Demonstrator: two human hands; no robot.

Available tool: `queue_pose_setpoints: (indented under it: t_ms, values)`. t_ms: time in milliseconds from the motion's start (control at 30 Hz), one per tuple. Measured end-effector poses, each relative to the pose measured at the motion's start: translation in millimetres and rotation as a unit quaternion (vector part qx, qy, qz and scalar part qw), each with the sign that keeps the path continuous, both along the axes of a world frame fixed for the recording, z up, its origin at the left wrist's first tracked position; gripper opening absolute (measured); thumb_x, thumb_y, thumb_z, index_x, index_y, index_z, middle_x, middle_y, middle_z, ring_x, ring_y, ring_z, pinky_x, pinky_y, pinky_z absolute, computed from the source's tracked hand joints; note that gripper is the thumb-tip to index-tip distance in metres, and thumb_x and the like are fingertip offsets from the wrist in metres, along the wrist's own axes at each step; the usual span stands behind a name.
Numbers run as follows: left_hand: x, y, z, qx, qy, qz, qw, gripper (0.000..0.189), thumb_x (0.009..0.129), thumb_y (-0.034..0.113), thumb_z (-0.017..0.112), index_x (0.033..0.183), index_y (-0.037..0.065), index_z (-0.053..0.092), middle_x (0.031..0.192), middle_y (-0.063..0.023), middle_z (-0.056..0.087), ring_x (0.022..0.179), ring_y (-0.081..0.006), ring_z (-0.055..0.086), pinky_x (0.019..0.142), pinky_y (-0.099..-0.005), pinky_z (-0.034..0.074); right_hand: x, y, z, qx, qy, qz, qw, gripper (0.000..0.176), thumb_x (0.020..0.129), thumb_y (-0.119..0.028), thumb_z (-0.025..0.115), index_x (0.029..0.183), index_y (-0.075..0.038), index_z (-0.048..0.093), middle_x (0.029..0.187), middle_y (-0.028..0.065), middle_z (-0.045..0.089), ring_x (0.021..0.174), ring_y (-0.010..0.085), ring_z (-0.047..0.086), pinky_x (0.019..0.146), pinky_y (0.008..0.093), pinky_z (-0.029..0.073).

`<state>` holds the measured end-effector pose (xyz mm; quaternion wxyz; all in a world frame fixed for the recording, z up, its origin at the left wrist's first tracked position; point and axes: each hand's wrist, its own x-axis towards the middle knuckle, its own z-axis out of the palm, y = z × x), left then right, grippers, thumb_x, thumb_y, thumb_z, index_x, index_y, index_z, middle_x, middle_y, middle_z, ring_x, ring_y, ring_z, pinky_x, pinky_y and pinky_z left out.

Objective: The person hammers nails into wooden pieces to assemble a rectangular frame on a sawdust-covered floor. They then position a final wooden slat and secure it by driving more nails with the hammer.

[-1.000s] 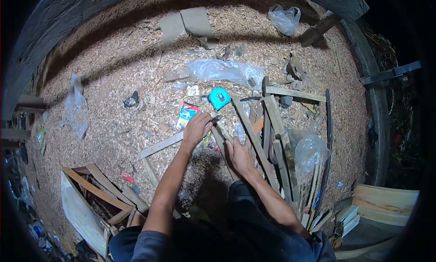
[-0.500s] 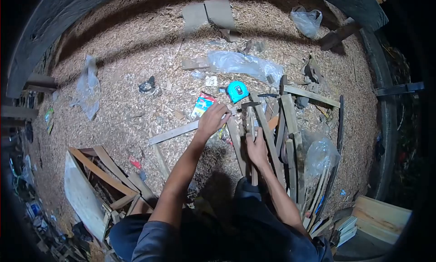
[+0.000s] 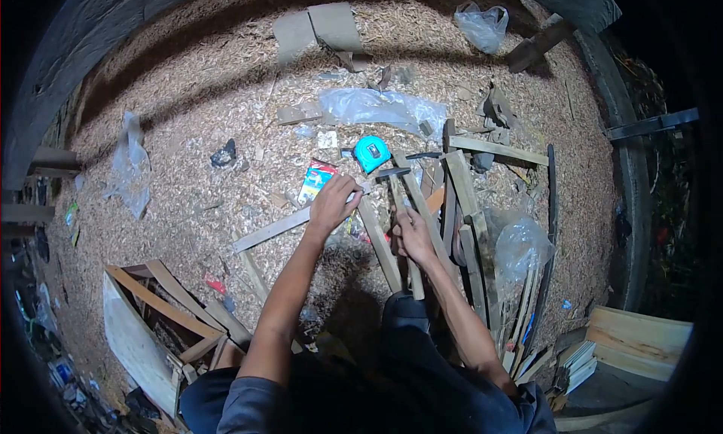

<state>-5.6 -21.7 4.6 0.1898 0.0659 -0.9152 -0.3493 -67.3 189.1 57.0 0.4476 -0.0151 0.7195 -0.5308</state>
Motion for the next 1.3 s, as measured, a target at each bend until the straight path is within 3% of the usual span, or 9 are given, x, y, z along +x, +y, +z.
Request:
queue_pose_setpoints:
  t_ms: [67,433,467,767,900,1033,1233,1267,1300]
  values:
    - [0,1,1,0.000,-0.001,0.003,1.000,0.010,0.083,0.016,0.066,0.085,0.007,0.061,0.089,-0.0095,0.059,0.089,-0.0311,0.059,0.098,-0.0409,0.045,-7,3,2,-0.027,-0.079,0.008,0.996,0.030,0.103,-0.029,0.044,0.117,-0.006,0.055,0.064,-0.0026,0.049,0.039,0.0063,0.038,0.035,0.0248,0.031]
    - [1,0,1,-0.003,0.007,0.010,1.000,0.011,0.081,0.015,0.068,0.083,0.007,0.061,0.085,-0.0095,0.057,0.088,-0.0306,0.058,0.088,-0.0401,0.048,-8,3,4,-0.021,-0.029,0.013,0.999,0.032,0.104,-0.027,0.041,0.123,-0.005,0.055,0.066,-0.0035,0.046,0.041,0.0043,0.036,0.035,0.0217,0.029]
    - [0,0,1,0.001,0.003,0.011,1.000,0.011,0.080,0.014,0.068,0.083,0.007,0.061,0.085,-0.0094,0.057,0.088,-0.0306,0.058,0.089,-0.0400,0.048,-12,6,5,-0.035,-0.108,0.018,0.993,0.032,0.105,-0.026,0.040,0.125,-0.005,0.054,0.065,-0.0035,0.046,0.041,0.0043,0.035,0.035,0.0217,0.029]
    - [2,1,2,-0.011,0.005,0.019,1.000,0.011,0.079,0.013,0.068,0.082,0.006,0.060,0.085,-0.0088,0.058,0.086,-0.0298,0.058,0.081,-0.0396,0.049,-12,4,-1,-0.013,-0.034,0.025,0.999,0.034,0.104,-0.029,0.041,0.120,-0.003,0.057,0.064,-0.0031,0.047,0.041,0.0054,0.040,0.035,0.0243,0.030]
    - [3,-1,2,-0.014,-0.003,0.020,1.000,0.011,0.079,0.013,0.068,0.082,0.007,0.060,0.085,-0.0085,0.057,0.085,-0.0289,0.057,0.076,-0.0393,0.049,-10,8,-10,-0.048,-0.139,0.004,0.989,0.033,0.105,-0.028,0.041,0.123,-0.004,0.055,0.061,-0.0037,0.045,0.039,0.0059,0.038,0.034,0.0255,0.031]
    - [4,0,2,-0.009,-0.008,0.025,1.000,0.012,0.078,0.013,0.068,0.082,0.007,0.059,0.085,-0.0078,0.057,0.085,-0.0283,0.057,0.075,-0.0395,0.049,-9,4,-10,-0.071,-0.055,-0.055,0.994,0.033,0.105,-0.027,0.041,0.125,-0.005,0.054,0.062,-0.0032,0.045,0.037,0.0060,0.037,0.033,0.0239,0.029]
    - [6,0,3,-0.020,-0.007,0.039,0.999,0.012,0.078,0.015,0.069,0.081,0.007,0.059,0.084,-0.0064,0.057,0.085,-0.0278,0.057,0.073,-0.0393,0.050,-10,4,-18,-0.025,-0.020,0.036,0.999,0.033,0.103,-0.027,0.043,0.126,-0.005,0.054,0.063,-0.0019,0.047,0.036,0.0071,0.037,0.033,0.0246,0.029]
    - [6,-2,3,-0.021,-0.010,0.036,0.999,0.013,0.078,0.014,0.069,0.081,0.006,0.059,0.084,-0.0072,0.057,0.083,-0.0281,0.056,0.072,-0.0396,0.049,-11,6,-16,-0.062,-0.156,0.010,0.986,0.033,0.103,-0.026,0.043,0.126,-0.005,0.055,0.063,-0.0030,0.045,0.036,0.0064,0.034,0.033,0.0242,0.026]
    - [7,-2,2,-0.020,-0.015,0.033,0.999,0.013,0.078,0.013,0.069,0.082,0.005,0.059,0.083,-0.0081,0.056,0.081,-0.0284,0.056,0.071,-0.0398,0.048,-9,6,-14,-0.062,-0.157,0.010,0.986,0.033,0.103,-0.026,0.043,0.126,-0.005,0.055,0.063,-0.0030,0.045,0.036,0.0064,0.034,0.033,0.0242,0.026]
